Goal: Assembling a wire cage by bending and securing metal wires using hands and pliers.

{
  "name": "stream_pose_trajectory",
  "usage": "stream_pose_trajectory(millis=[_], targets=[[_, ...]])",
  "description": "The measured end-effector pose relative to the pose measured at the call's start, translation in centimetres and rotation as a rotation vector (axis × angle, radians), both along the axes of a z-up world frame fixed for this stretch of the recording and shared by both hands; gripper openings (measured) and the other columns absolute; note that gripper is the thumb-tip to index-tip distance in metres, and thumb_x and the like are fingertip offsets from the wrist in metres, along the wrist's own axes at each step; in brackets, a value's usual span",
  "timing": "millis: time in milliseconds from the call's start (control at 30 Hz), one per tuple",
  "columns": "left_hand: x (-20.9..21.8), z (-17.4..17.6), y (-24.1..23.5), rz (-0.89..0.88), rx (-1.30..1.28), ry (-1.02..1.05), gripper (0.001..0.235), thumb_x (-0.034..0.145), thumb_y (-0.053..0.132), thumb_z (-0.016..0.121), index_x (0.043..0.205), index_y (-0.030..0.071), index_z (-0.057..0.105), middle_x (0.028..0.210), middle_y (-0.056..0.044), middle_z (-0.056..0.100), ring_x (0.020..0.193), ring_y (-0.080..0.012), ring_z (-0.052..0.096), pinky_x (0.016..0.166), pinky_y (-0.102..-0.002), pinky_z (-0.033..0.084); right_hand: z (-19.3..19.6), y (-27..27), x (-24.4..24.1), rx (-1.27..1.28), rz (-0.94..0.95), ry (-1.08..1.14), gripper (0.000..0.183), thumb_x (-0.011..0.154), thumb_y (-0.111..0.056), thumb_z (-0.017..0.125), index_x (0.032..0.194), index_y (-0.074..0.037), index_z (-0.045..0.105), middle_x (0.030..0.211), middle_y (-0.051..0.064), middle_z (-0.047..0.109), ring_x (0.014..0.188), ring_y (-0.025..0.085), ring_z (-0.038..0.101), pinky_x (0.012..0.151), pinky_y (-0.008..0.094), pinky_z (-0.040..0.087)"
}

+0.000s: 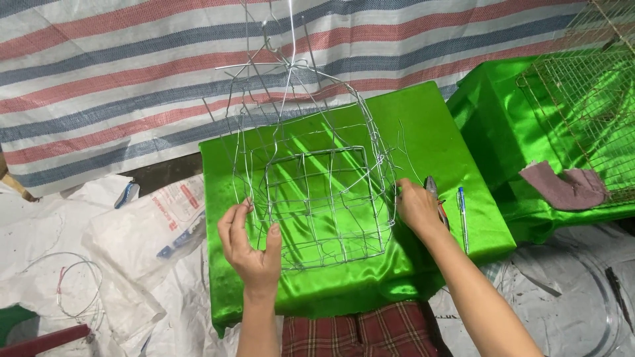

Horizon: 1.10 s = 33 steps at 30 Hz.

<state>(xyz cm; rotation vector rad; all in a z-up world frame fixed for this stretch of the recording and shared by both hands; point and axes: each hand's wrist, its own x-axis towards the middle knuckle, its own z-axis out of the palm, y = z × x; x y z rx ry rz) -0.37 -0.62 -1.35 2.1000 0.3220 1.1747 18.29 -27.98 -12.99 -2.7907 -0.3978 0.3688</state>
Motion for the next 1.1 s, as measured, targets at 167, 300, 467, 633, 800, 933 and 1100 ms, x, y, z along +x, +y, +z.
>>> stream_pose_trajectory(millis=[167,300,467,633,800,933,1100], targets=[[0.0,0.1,-0.1,-0.008,0.001,-0.010,0.057,0.095,0.037,0.059,0.129,-0.008,0.054,0.121,-0.018,0.052,0.112,-0.0278,0.055,0.098,-0.039,0.056,-4.2,-0.3,1.0,-0.172,0.130,-0.027,0.042,0.086,0.025,0.048,0.121,0.001,0.054,0.065,0.003,0.054,0.054,0.017,0.048,0.045,0.030,0.047],[-0.1,0.0,0.1,-0.009,0.009,-0.016,0.056,0.095,0.036,0.059,0.130,-0.008,0.054,0.121,-0.018,0.052,0.112,-0.0274,0.056,0.098,-0.038,0.056,-2.7,0.6,0.7,-0.189,0.089,0.096,0.044,0.085,0.010,0.051,0.127,-0.005,0.054,0.076,0.006,0.057,0.061,0.019,0.052,0.051,0.030,0.049],[-0.1,-0.3,0.2,-0.006,0.000,-0.002,0.057,0.094,0.037,0.059,0.130,-0.007,0.054,0.122,-0.018,0.051,0.112,-0.0282,0.055,0.098,-0.040,0.056,4.5,1.0,0.2,-0.005,-0.049,0.237,0.040,0.089,0.016,0.061,0.124,-0.003,0.064,0.088,0.011,0.069,0.070,0.020,0.063,0.061,0.026,0.062],[-0.2,-0.4,0.3,-0.006,0.008,0.008,0.056,0.094,0.033,0.060,0.131,-0.008,0.053,0.123,-0.019,0.051,0.113,-0.0288,0.055,0.099,-0.041,0.056,6.9,-1.9,3.0,0.307,-0.233,0.311,0.036,0.098,0.007,0.058,0.131,-0.005,0.066,0.134,0.015,0.069,0.120,0.029,0.068,0.109,0.042,0.057],[0.0,-0.4,0.1,-0.008,0.023,-0.008,0.055,0.094,0.031,0.060,0.129,-0.010,0.054,0.123,-0.020,0.051,0.114,-0.0301,0.055,0.099,-0.040,0.057,1.3,-5.6,9.1,0.159,-0.172,-0.036,0.021,0.100,-0.017,0.067,0.117,-0.013,0.078,0.109,0.012,0.079,0.101,0.033,0.074,0.095,0.046,0.056],[0.1,-0.4,0.1,-0.006,0.015,0.005,0.055,0.094,0.031,0.060,0.130,-0.010,0.053,0.123,-0.020,0.051,0.115,-0.0299,0.055,0.100,-0.041,0.056,0.4,-4.3,10.2,0.077,-0.106,-0.076,0.015,0.102,-0.014,0.071,0.112,-0.008,0.079,0.104,0.015,0.080,0.077,0.032,0.078,0.081,0.047,0.068],[0.1,-0.8,0.4,-0.003,0.021,0.016,0.056,0.094,0.032,0.058,0.129,-0.012,0.053,0.123,-0.021,0.052,0.113,-0.0303,0.056,0.099,-0.041,0.056,-0.6,-2.5,10.9,0.181,-0.159,-0.023,0.018,0.100,0.000,0.067,0.112,-0.008,0.078,0.106,0.015,0.080,0.086,0.031,0.076,0.089,0.048,0.066]])
